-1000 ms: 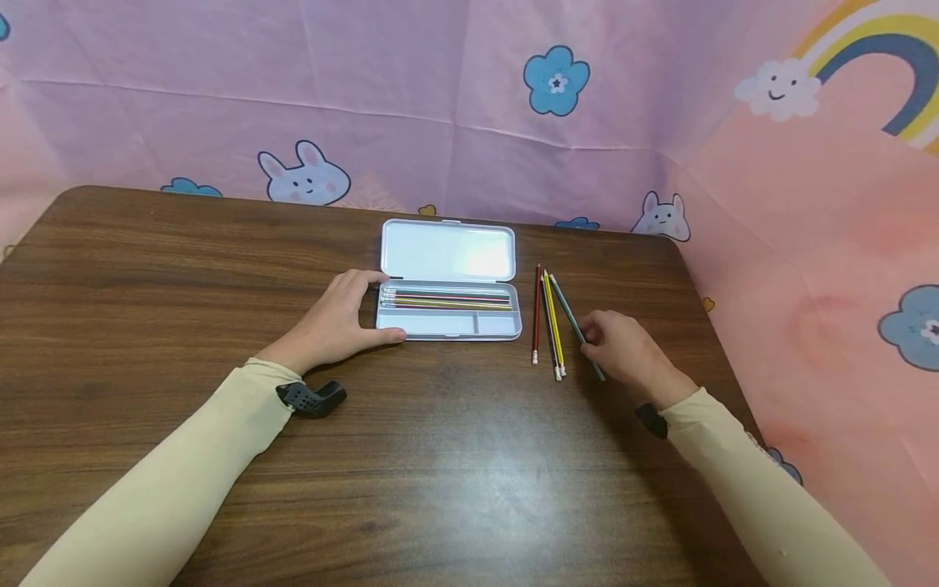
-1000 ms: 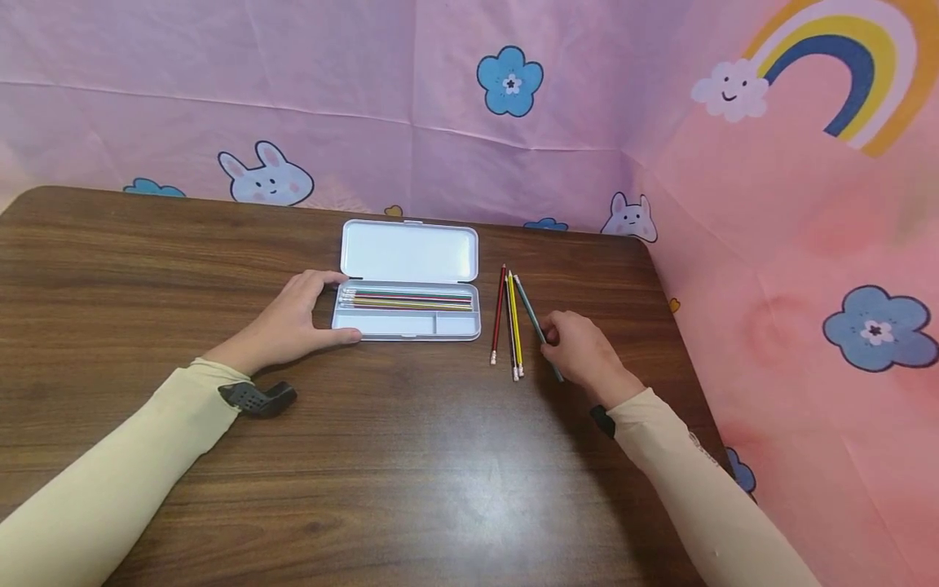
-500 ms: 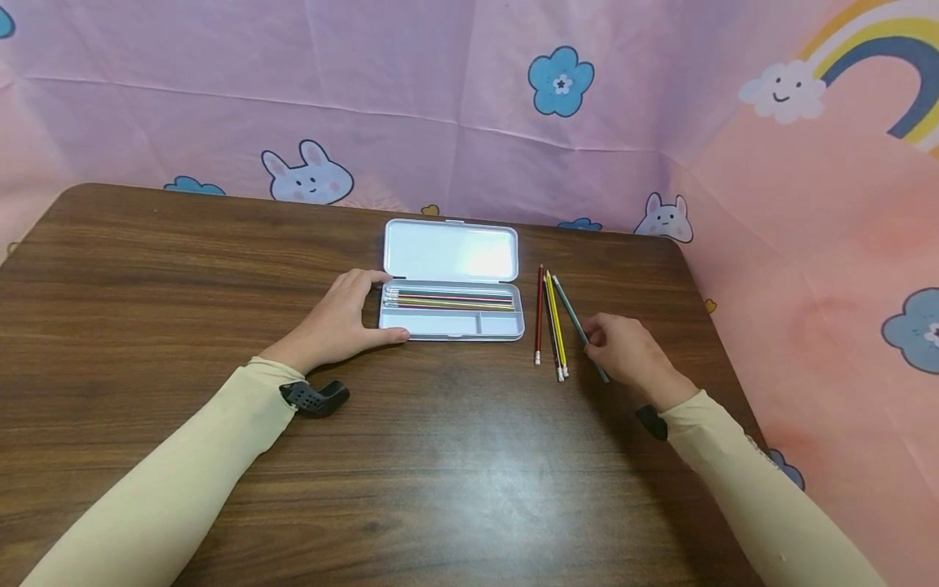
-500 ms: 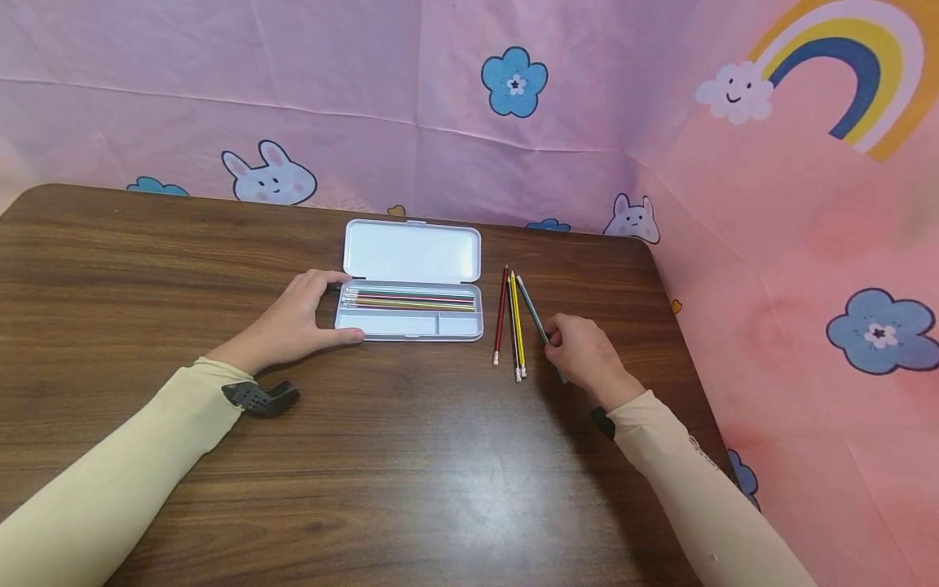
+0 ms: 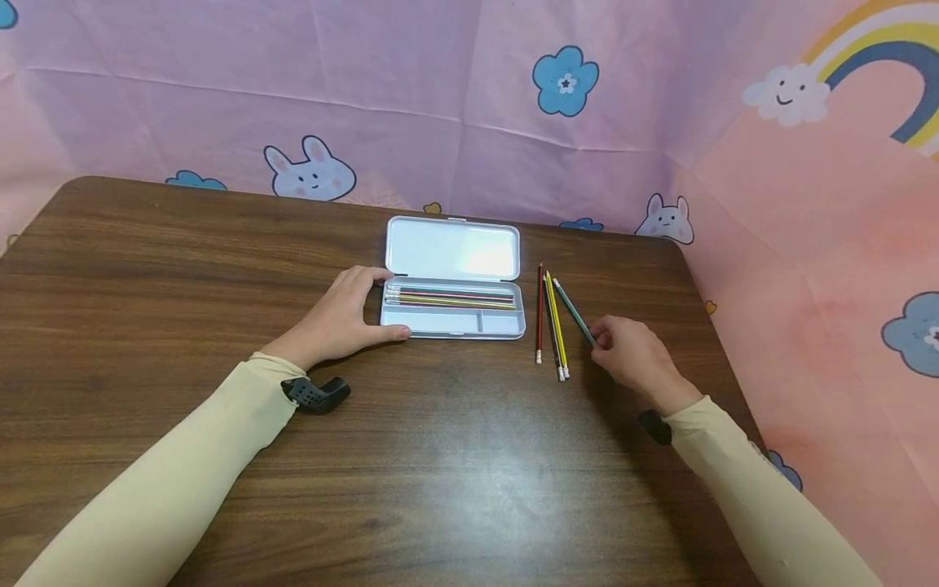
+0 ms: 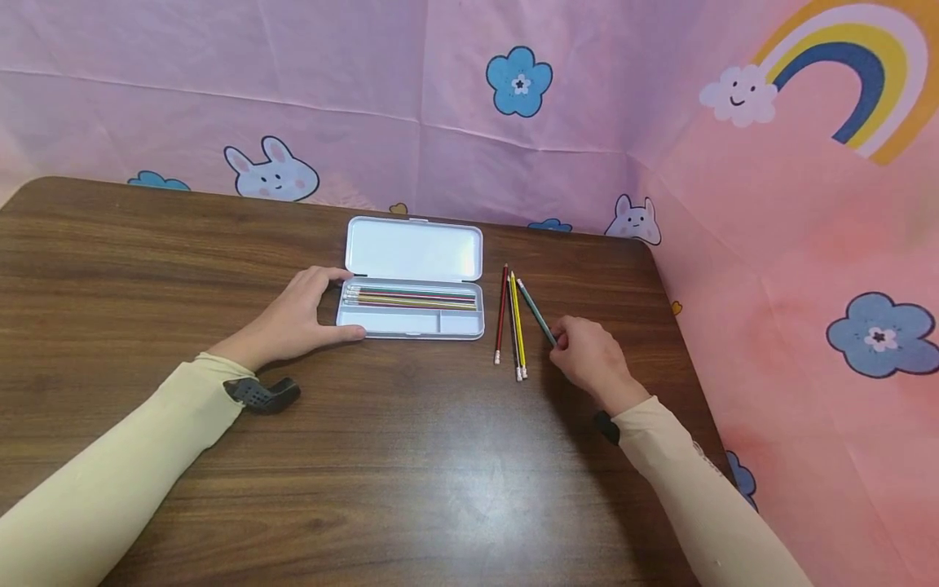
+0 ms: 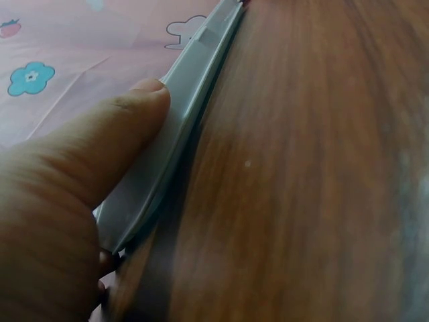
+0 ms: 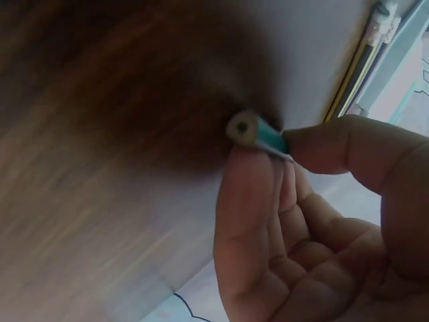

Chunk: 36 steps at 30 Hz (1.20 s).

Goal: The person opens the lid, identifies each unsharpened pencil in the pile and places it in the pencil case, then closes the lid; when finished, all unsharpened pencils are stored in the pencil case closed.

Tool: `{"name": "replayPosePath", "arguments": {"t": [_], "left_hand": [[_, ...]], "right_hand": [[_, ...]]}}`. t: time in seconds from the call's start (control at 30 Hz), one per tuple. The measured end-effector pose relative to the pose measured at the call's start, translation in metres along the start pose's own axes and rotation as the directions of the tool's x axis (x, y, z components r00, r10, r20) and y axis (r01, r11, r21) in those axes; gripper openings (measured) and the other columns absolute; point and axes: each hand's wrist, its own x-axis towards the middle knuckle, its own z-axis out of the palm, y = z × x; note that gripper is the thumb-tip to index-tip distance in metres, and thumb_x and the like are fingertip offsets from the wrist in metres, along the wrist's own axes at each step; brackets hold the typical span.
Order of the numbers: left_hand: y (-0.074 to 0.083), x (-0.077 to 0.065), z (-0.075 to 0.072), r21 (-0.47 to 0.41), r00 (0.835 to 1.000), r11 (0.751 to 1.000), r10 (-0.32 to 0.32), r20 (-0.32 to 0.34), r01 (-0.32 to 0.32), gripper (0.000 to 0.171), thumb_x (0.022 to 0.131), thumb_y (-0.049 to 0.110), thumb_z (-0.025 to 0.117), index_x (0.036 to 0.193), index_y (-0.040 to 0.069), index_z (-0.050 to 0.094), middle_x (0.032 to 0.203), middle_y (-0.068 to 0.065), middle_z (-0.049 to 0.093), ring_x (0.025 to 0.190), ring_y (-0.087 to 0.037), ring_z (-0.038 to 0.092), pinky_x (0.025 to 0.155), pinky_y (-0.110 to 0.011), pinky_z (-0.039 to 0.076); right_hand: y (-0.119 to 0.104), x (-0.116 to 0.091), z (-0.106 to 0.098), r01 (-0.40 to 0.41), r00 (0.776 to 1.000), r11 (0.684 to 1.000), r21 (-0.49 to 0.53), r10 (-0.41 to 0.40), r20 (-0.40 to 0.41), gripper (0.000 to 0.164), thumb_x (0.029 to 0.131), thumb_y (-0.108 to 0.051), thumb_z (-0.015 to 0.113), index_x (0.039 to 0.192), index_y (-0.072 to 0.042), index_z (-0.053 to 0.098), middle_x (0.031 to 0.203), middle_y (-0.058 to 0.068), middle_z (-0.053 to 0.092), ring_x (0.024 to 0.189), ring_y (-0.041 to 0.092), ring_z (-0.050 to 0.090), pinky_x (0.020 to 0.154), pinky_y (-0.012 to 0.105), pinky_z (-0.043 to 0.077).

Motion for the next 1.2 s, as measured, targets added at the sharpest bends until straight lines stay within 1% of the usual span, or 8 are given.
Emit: {"name": "replayPosePath", "arguments": {"t": [0.17, 0.3, 0.43, 0.57, 0.77, 0.93, 1.03, 1.2], "left_hand": [[0.0, 0.0, 0.0, 0.005, 1.0, 1.0, -0.004, 0.0, 0.004, 0.099, 0.084, 0.063, 0.078, 0.155, 0.009, 0.037, 0.154, -0.015, 0.04, 0.141, -0.033, 0.036, 0.115, -0.058, 0.034], [0.0, -0.001, -0.001, 0.006, 1.0, 1.0, -0.005, 0.001, 0.005, 0.099, 0.084, 0.064, 0.078, 0.155, 0.008, 0.037, 0.154, -0.015, 0.04, 0.142, -0.034, 0.035, 0.115, -0.059, 0.034], [0.0, -0.001, -0.002, 0.006, 1.0, 1.0, -0.005, 0.002, 0.005, 0.101, 0.083, 0.065, 0.077, 0.156, 0.008, 0.036, 0.154, -0.015, 0.039, 0.142, -0.033, 0.035, 0.116, -0.058, 0.034], [0.0, -0.002, -0.002, 0.009, 1.0, 1.0, -0.007, 0.002, 0.007, 0.102, 0.083, 0.067, 0.076, 0.156, 0.009, 0.036, 0.155, -0.015, 0.039, 0.144, -0.033, 0.034, 0.116, -0.058, 0.033], [-0.001, -0.002, -0.001, 0.01, 1.0, 1.0, -0.006, 0.001, 0.006, 0.104, 0.082, 0.07, 0.075, 0.157, 0.01, 0.036, 0.155, -0.014, 0.039, 0.144, -0.033, 0.034, 0.117, -0.058, 0.033], [-0.001, -0.002, -0.001, 0.01, 1.0, 1.0, -0.008, 0.0, 0.008, 0.104, 0.082, 0.07, 0.076, 0.156, 0.01, 0.036, 0.155, -0.014, 0.039, 0.144, -0.033, 0.034, 0.117, -0.058, 0.033], [0.0, -0.002, -0.002, 0.007, 1.0, 1.0, -0.004, 0.002, 0.004, 0.103, 0.082, 0.069, 0.076, 0.156, 0.01, 0.036, 0.155, -0.014, 0.039, 0.145, -0.033, 0.034, 0.117, -0.058, 0.033], [0.001, -0.003, -0.003, 0.003, 1.0, 1.0, -0.004, 0.001, 0.004, 0.102, 0.082, 0.067, 0.077, 0.156, 0.009, 0.036, 0.156, -0.014, 0.039, 0.146, -0.033, 0.033, 0.118, -0.057, 0.031]], "right_hand": [[0.004, -0.003, -0.003, -0.004, 0.998, 1.0, -0.03, 0.002, -0.067, 0.023, 0.092, -0.007, 0.068, 0.115, -0.001, 0.068, 0.099, 0.012, 0.069, 0.082, 0.025, 0.06, 0.065, 0.039, 0.049], [0.0, -0.001, -0.006, 0.039, 0.99, 0.999, -0.02, -0.041, -0.136, 0.024, 0.093, -0.007, 0.066, 0.116, -0.001, 0.069, 0.1, 0.012, 0.068, 0.086, 0.027, 0.063, 0.068, 0.044, 0.052], [-0.017, 0.006, -0.008, 0.133, 0.972, 0.991, -0.015, -0.133, -0.195, 0.025, 0.092, -0.006, 0.066, 0.116, -0.002, 0.07, 0.1, 0.011, 0.068, 0.091, 0.028, 0.068, 0.072, 0.047, 0.055], [-0.046, 0.017, -0.006, 0.236, 0.945, 0.971, -0.048, -0.241, -0.223, 0.024, 0.091, -0.005, 0.068, 0.115, -0.005, 0.07, 0.1, 0.008, 0.067, 0.087, 0.024, 0.069, 0.069, 0.043, 0.056], [-0.088, 0.036, 0.002, 0.383, 0.888, 0.914, -0.135, -0.405, -0.218, 0.023, 0.093, -0.006, 0.067, 0.116, -0.009, 0.071, 0.101, 0.003, 0.066, 0.076, 0.017, 0.061, 0.054, 0.033, 0.048], [-0.115, 0.055, 0.009, 0.475, 0.834, 0.847, -0.239, -0.52, -0.186, 0.024, 0.094, -0.004, 0.064, 0.114, -0.012, 0.072, 0.101, 0.002, 0.068, 0.08, 0.016, 0.061, 0.054, 0.032, 0.047], [-0.125, 0.064, 0.013, 0.505, 0.821, 0.817, -0.28, -0.554, -0.138, 0.023, 0.095, -0.003, 0.063, 0.114, -0.012, 0.073, 0.1, 0.003, 0.068, 0.084, 0.018, 0.063, 0.054, 0.031, 0.047], [-0.137, 0.074, 0.016, 0.523, 0.821, 0.793, -0.312, -0.567, -0.064, 0.025, 0.098, -0.003, 0.061, 0.117, -0.011, 0.074, 0.108, 0.006, 0.07, 0.096, 0.022, 0.068, 0.056, 0.03, 0.049]]}}
